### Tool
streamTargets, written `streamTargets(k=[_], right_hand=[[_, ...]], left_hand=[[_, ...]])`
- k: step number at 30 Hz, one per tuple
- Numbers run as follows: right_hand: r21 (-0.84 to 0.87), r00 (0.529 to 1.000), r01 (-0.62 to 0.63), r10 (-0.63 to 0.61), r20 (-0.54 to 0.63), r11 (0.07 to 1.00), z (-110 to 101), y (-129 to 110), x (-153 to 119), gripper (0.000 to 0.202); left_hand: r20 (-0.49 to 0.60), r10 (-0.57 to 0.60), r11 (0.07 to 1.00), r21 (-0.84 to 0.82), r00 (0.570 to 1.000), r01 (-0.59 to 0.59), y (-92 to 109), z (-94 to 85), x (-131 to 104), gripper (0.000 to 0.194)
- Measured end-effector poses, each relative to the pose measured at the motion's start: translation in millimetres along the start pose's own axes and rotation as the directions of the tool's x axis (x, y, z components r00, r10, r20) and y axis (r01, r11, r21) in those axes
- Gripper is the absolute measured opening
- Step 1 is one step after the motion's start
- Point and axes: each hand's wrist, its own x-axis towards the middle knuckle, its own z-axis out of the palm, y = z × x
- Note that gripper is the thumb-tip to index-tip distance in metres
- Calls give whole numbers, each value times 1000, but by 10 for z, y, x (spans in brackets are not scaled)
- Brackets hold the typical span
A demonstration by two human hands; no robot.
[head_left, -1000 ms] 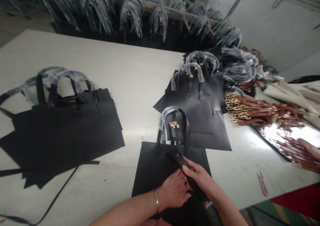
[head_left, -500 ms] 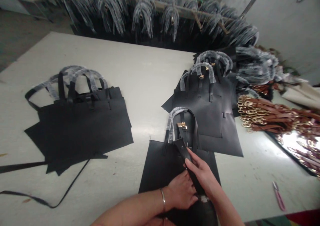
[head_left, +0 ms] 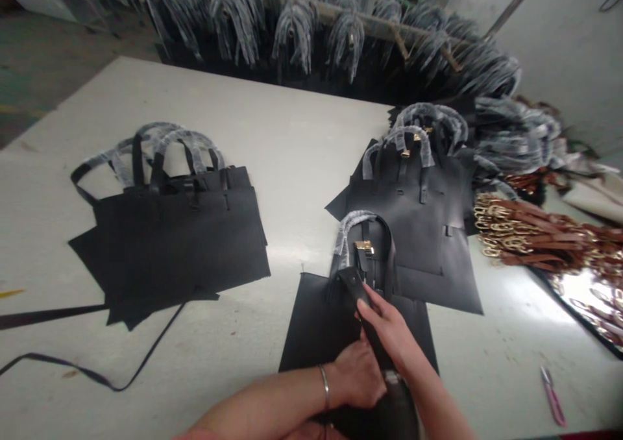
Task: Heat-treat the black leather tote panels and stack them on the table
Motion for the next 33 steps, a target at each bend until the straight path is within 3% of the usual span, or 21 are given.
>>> streamTargets(k=[3, 5, 7, 9, 12, 16, 21, 33], right_hand=[[55, 998, -53, 50, 46, 997, -200, 81, -237, 84], [99, 994, -106, 103, 41, 989, -304, 178, -397, 88], [131, 990, -143, 142, 16, 981, -350, 266, -506, 92], [154, 988, -155, 157, -3, 976, -343, 324, -557, 94], [182, 989, -148, 149, 10, 972, -294, 356, -569, 96], [182, 989, -146, 139, 53, 972, -255, 376, -581, 99], [200, 990, -132, 121, 66, 971, -230, 445, -601, 95], [235, 990, -137, 122, 77, 962, -151, 545, -556, 89]], left_hand=[[-86, -112, 990, -99, 990, 104, -111, -201, -222, 28], [-187, -258, 964, -122, 948, 238, -269, -389, -424, 32], [-268, -370, 929, -80, 889, 362, -485, -597, -595, 31], [-285, -379, 919, -10, 880, 393, -719, -796, -690, 24], [-203, -271, 955, 70, 941, 290, -1003, -1030, -684, 20], [-51, -33, 977, 210, 998, 43, -1201, -1225, -567, 20], [66, 183, 928, 317, 981, -195, -1344, -1352, -457, 24], [146, 349, 896, 236, 926, -375, -1523, -1447, -306, 22]])
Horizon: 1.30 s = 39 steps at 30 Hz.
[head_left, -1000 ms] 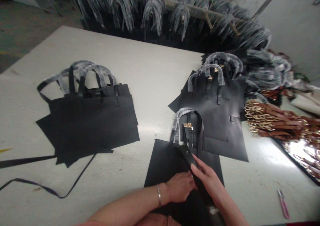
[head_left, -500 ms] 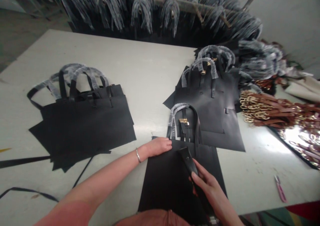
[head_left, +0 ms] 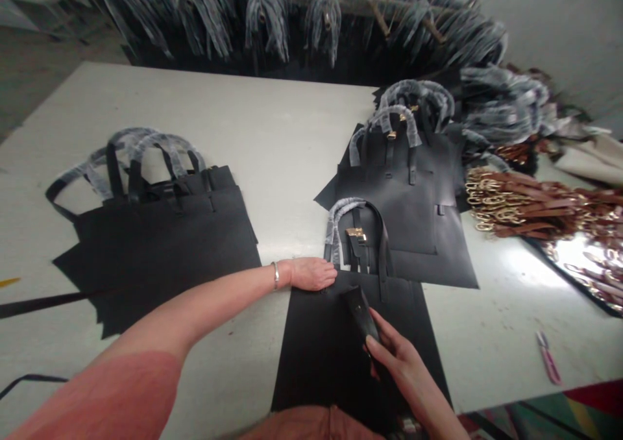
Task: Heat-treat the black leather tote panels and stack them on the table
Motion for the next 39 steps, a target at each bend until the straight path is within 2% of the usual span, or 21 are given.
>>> streamTargets(k=[1, 3, 7, 10, 13, 17, 20, 22, 25, 31, 34, 37, 39], right_hand=[[-8, 1000, 7, -7, 2, 1000, 2, 3, 3, 88], [-21, 1000, 19, -19, 13, 1000, 6, 4, 6, 85], [-38, 999, 44, -43, 16, 998, 6, -11, 0, 82], [-41, 999, 35, -34, 12, 999, 1, -18, -12, 83], [-28, 1000, 13, -13, 2, 1000, 7, -21, -27, 89], [-36, 1000, 10, -10, -9, 999, 27, -39, -36, 95], [-50, 1000, 10, -10, -13, 999, 40, -56, -38, 93], [-47, 1000, 5, -5, -6, 999, 44, -58, -38, 92], [-41, 1000, -2, 2, 0, 999, 46, -46, -33, 93], [-29, 1000, 14, -14, -2, 999, 45, -27, -18, 91], [-41, 1000, 14, -14, -13, 999, 45, -38, -25, 90], [-46, 1000, 21, -22, -20, 999, 52, -53, -45, 88], [-44, 1000, 21, -21, -19, 999, 60, -62, -59, 88]], left_hand=[[13, -18, 1000, -4, 1000, 19, -3, 15, 9, 22], [31, -127, 992, -18, 991, 128, -6, 49, 43, 22], [2, -372, 928, -35, 928, 371, -35, 79, 99, 23], [-9, -408, 910, -78, 913, 406, -81, 25, 47, 21], [8, -322, 938, -131, 947, 320, -95, -70, -50, 19], [27, -92, 996, 0, 995, 92, -52, -158, -90, 16], [35, 81, 991, 103, 996, -84, -33, -158, -51, 17], [30, 159, 978, 130, 987, -161, -36, -131, -18, 19], [31, 205, 975, 81, 978, -207, -47, -74, 37, 19], [52, 205, 979, -8, 977, -204, -66, -32, 119, 18], [77, 139, 990, -42, 987, -136, -64, -20, 124, 20], [71, -87, 988, -119, 994, 95, -54, 44, 144, 19], [37, -244, 961, -127, 969, 247, -52, 100, 165, 18]])
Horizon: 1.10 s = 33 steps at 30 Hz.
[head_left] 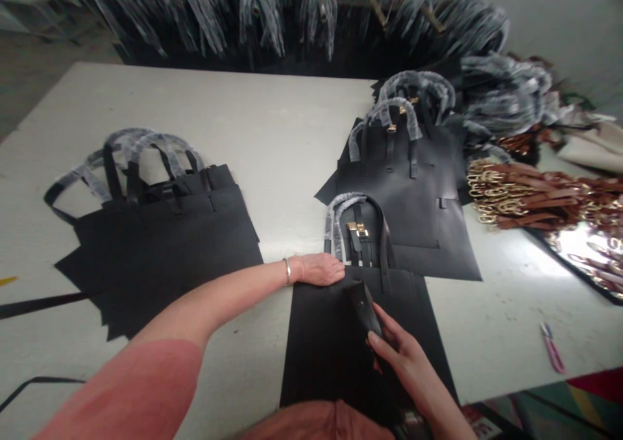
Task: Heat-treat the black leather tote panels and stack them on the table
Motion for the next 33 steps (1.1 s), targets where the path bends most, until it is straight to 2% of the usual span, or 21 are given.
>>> streamTargets(k=[2, 5, 6, 9, 10, 11, 14, 16, 19, 22, 25, 28, 33], right_hand=[[-2, 1000, -3, 3, -2, 1000, 6, -6, -8, 88], [-29, 1000, 18, -18, 8, 999, 5, -2, 1, 84], [-44, 999, 27, -26, 20, 999, 4, 0, 12, 81], [-76, 997, 27, -21, 78, 997, 19, -16, 76, 77], [-80, 995, 18, -10, 99, 997, 34, -35, 108, 78], [-80, 993, 6, 3, 118, 997, 55, -62, 146, 79], [-71, 986, -30, 42, 163, 997, 147, -181, 280, 80], [-69, 983, -38, 49, 175, 997, 211, -263, 363, 77], [-78, 988, -28, 40, 147, 997, 259, -329, 407, 72], [-101, 986, -65, 79, 145, 993, 228, -319, 340, 73], [-116, 981, -101, 118, 155, 988, 206, -318, 295, 72], [-125, 989, -67, 82, 122, 990, 275, -398, 380, 71], [-128, 994, 86, -94, -56, 988, 347, -563, 499, 80]], left_hand=[[-75, -137, 990, 15, 988, 138, 0, 35, 4, 18], [-202, -343, 937, 1, 917, 350, 48, 41, -82, 22], [-265, -409, 909, -30, 873, 416, 93, 42, -142, 23], [-455, -559, 822, -196, 693, 535, 335, 106, -387, 20], [-491, -579, 808, -239, 651, 538, 441, 154, -477, 17], [-509, -575, 811, -255, 641, 526, 549, 215, -561, 15], [-518, -494, 861, -181, 698, 475, 818, 419, -740, 16], [-535, -449, 880, -127, 716, 457, 910, 523, -781, 17], [-544, -421, 887, -78, 726, 456, 930, 588, -774, 15], [-547, -395, 886, -14, 738, 464, 910, 597, -765, 16], [-508, -357, 886, 82, 784, 457, 915, 611, -777, 23], [-459, -339, 883, 146, 821, 447, 933, 623, -785, 26], [-452, -276, 895, 201, 848, 398, 956, 588, -789, 21]])
